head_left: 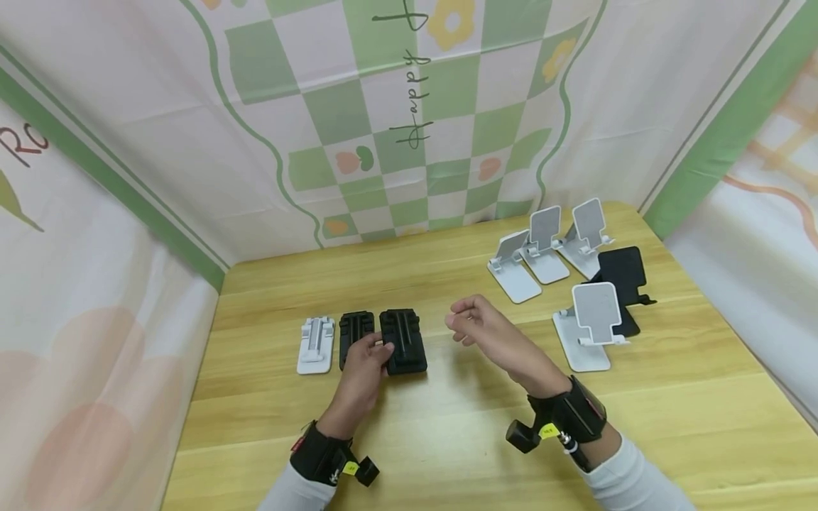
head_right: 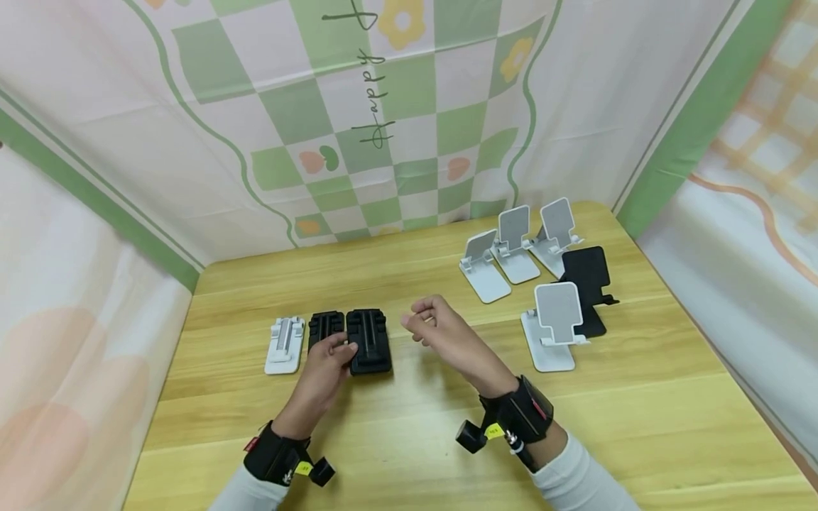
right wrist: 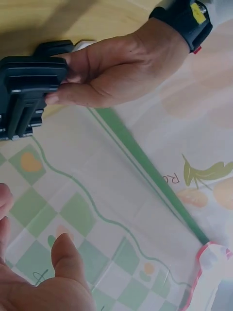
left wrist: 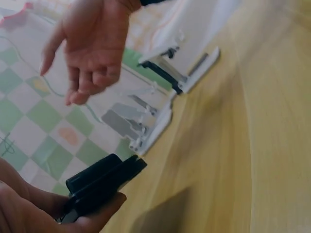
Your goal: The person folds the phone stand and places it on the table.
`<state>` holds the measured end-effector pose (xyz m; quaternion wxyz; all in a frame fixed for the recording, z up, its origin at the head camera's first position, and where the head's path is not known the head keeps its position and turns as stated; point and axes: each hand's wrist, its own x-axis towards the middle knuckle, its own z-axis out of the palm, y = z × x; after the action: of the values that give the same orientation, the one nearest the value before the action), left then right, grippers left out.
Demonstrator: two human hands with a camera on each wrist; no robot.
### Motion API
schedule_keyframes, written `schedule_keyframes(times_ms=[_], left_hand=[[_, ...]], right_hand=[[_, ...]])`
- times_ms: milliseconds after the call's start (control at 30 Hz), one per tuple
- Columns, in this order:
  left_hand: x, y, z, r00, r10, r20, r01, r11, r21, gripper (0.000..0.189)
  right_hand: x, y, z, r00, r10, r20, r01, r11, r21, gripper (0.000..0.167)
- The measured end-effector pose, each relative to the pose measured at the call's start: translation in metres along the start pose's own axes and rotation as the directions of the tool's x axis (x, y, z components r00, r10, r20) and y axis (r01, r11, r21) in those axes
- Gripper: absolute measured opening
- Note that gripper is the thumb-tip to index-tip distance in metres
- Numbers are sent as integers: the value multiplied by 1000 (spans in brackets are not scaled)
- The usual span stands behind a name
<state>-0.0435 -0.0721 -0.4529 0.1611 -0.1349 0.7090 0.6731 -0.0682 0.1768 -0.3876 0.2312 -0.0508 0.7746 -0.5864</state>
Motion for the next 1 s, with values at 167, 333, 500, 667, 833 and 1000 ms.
schedule_keyframes(times_ms=[167,333,500,667,833,1000], left_hand=[[5,-4,-1,999,-26,-30,27,1000,16,55],[9,-7,-1,998,-43,-45,44,999,23,55],[15,-11,2,997,-56,-44,57,998,39,55],[20,-14,5,998,-48,-46,51,996,68,54],[23,-12,8,998,-33,-46,37,996,76,57],[24,-7,10,999,-28,-30,31,993,113,59]], right_hand=[[-1,5,0,1000,8,6,-8,1000,-15,54],[-1,7,2,1000,18,10,-18,1000,-9,55],[-3,7,3,999,10,33,-10,1000,10,54],[-5,7,4,999,13,49,-14,1000,16,56],[-6,8,4,999,10,50,-10,1000,7,57],[-6,9,4,999,5,51,-5,1000,-1,58]])
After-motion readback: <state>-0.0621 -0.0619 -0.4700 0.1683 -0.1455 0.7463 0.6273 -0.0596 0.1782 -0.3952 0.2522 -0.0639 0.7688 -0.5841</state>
